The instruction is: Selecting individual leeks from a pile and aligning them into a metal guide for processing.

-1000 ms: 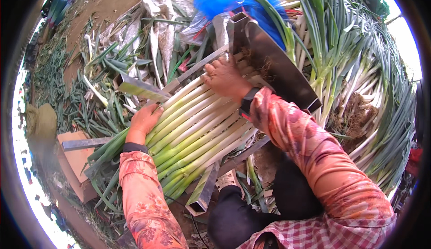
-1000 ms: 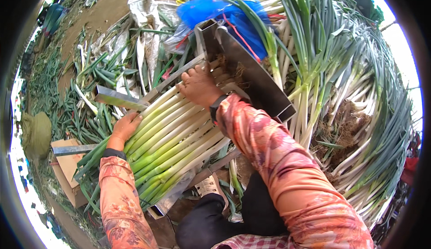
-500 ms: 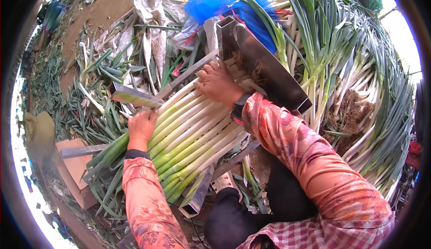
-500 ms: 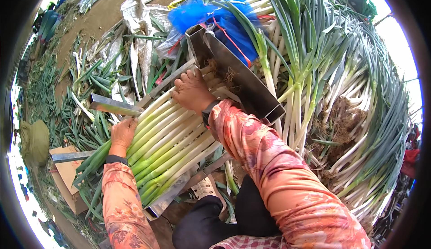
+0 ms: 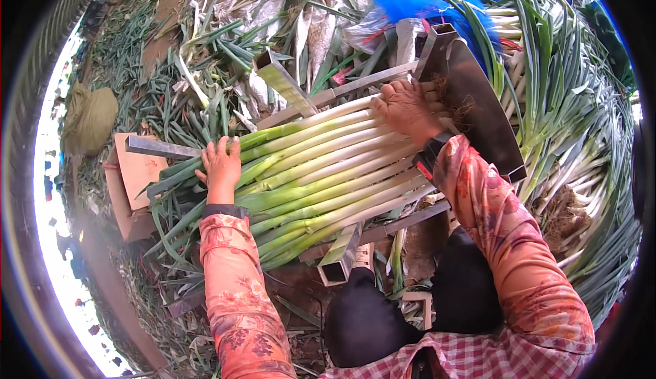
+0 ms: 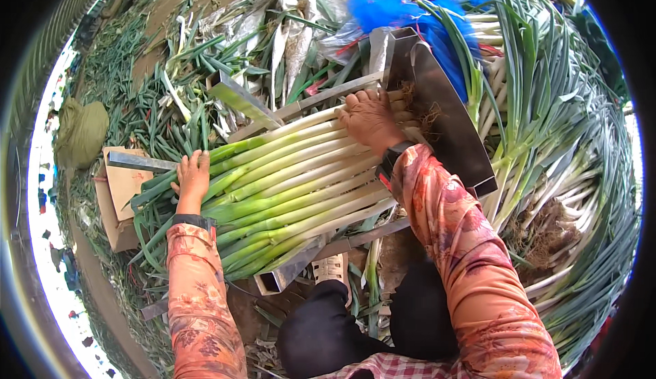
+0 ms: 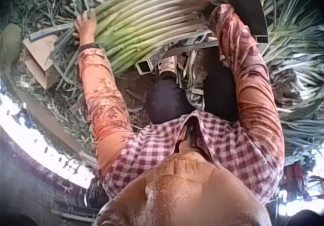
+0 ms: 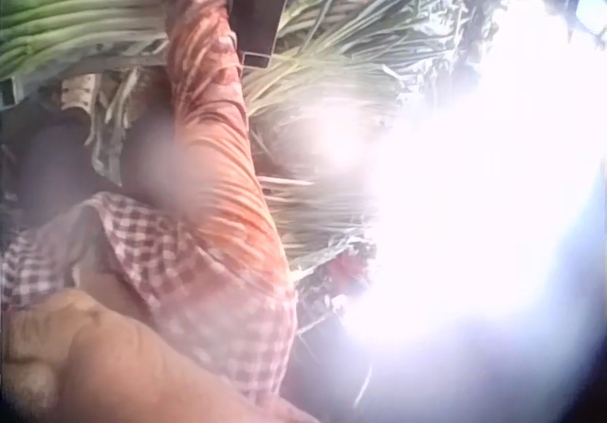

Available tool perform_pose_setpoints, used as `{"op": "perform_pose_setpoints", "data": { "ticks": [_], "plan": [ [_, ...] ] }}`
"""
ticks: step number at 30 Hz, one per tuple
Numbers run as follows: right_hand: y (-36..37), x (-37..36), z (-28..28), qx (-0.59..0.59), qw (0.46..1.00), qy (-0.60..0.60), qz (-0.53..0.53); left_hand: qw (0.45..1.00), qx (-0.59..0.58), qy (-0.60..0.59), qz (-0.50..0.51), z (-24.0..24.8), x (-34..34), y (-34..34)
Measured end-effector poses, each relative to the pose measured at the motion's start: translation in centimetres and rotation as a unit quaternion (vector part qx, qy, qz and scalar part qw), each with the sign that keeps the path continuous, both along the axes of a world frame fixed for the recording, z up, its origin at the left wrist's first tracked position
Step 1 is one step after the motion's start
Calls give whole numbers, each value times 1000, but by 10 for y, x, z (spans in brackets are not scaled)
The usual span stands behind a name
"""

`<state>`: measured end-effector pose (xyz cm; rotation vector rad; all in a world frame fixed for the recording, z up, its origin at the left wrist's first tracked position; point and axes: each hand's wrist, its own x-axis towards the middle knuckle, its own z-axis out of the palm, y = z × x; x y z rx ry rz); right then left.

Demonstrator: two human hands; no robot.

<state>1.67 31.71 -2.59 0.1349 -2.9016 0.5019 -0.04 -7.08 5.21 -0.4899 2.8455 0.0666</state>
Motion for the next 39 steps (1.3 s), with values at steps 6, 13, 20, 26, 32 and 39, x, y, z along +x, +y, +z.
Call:
{"op": "perform_pose_setpoints", "data": {
  "ticks": [6, 13, 20, 26, 32, 39],
  "plan": [
    [-2, 3, -1, 1, 999, -31, 16, 998, 38, -55, -11, -13, 8, -11],
    [4, 7, 2, 14, 998, 44, -31, 999, -34, -16, -11, 2, 7, 23],
    [-27, 91, 38, -6, 996, -68, 52, 979, -46, 87, -177, 24, 86, 85],
    [-2, 110, 29, 8, 996, -56, 75, 985, -91, 75, -123, -2, 127, 55],
    [5, 110, 24, 10, 994, -63, 83, 990, -76, 47, -108, -3, 128, 60],
    [11, 115, 36, -30, 990, -97, 96, 991, -80, 40, -98, -2, 129, 57]
  ]
}}
